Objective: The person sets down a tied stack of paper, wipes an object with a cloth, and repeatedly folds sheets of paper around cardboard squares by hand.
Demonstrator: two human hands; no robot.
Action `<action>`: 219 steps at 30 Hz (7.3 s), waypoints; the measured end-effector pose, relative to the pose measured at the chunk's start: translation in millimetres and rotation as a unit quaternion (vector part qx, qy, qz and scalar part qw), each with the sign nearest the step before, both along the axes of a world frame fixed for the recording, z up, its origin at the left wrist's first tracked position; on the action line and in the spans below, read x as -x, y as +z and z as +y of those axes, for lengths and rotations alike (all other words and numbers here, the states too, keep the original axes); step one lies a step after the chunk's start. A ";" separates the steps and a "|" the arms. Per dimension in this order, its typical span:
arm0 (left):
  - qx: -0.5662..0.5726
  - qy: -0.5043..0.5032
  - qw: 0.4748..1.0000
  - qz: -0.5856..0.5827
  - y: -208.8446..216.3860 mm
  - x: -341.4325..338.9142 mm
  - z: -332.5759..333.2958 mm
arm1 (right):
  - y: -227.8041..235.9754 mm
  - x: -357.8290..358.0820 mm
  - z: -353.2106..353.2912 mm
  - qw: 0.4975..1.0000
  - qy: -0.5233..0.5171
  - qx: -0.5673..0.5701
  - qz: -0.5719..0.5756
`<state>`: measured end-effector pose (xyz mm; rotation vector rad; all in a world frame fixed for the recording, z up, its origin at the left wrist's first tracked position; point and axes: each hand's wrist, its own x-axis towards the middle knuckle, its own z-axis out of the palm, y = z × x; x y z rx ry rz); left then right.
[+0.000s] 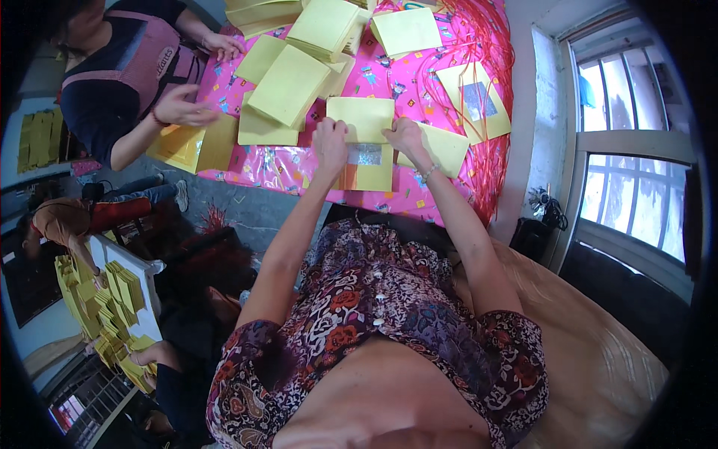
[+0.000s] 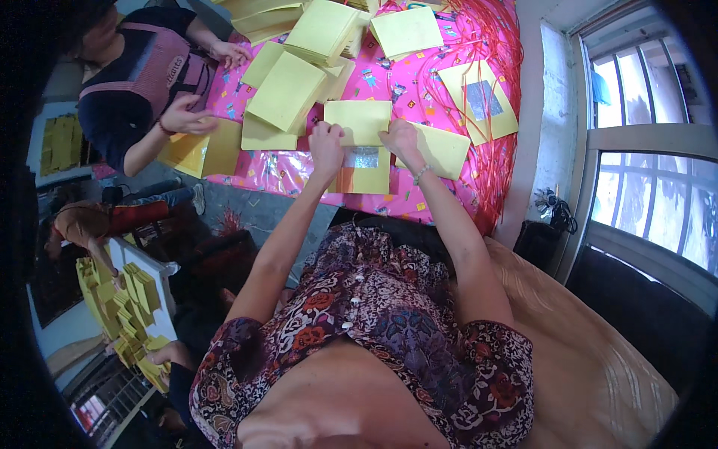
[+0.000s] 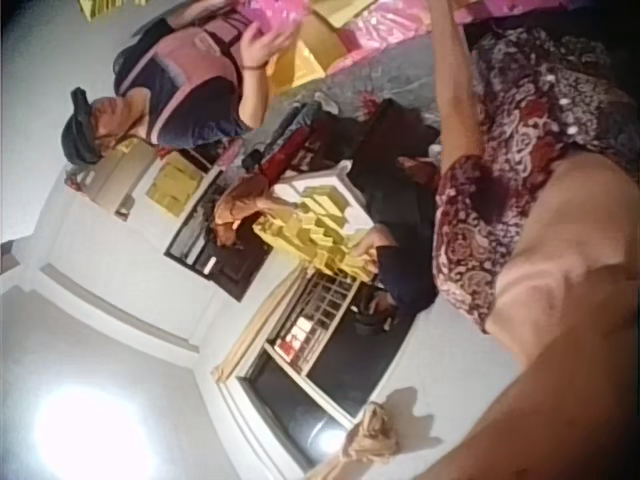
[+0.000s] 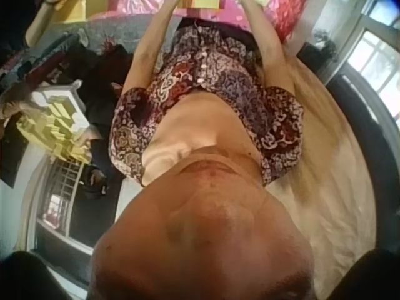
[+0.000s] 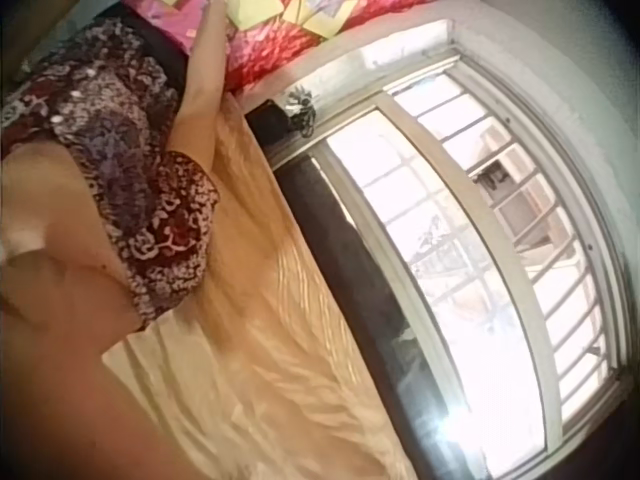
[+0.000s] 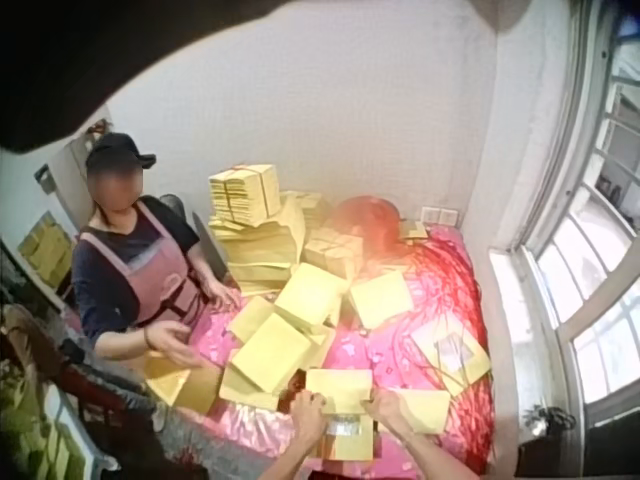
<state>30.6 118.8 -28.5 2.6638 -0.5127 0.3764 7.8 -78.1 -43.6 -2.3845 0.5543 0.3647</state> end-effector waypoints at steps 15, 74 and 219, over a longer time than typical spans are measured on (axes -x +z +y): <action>0.001 -0.041 0.991 0.124 -0.6 -0.9 -0.5 | 28.8 18.3 14.0 0.968 -0.042 -0.023 -0.248; 0.324 -0.097 0.881 0.331 -49.5 -27.9 58.2 | 30.7 8.1 13.6 0.979 0.188 -0.002 -0.079; 0.179 -0.215 0.935 0.217 -6.6 29.2 -3.9 | -18.3 115.8 -85.3 0.935 0.138 0.272 -0.181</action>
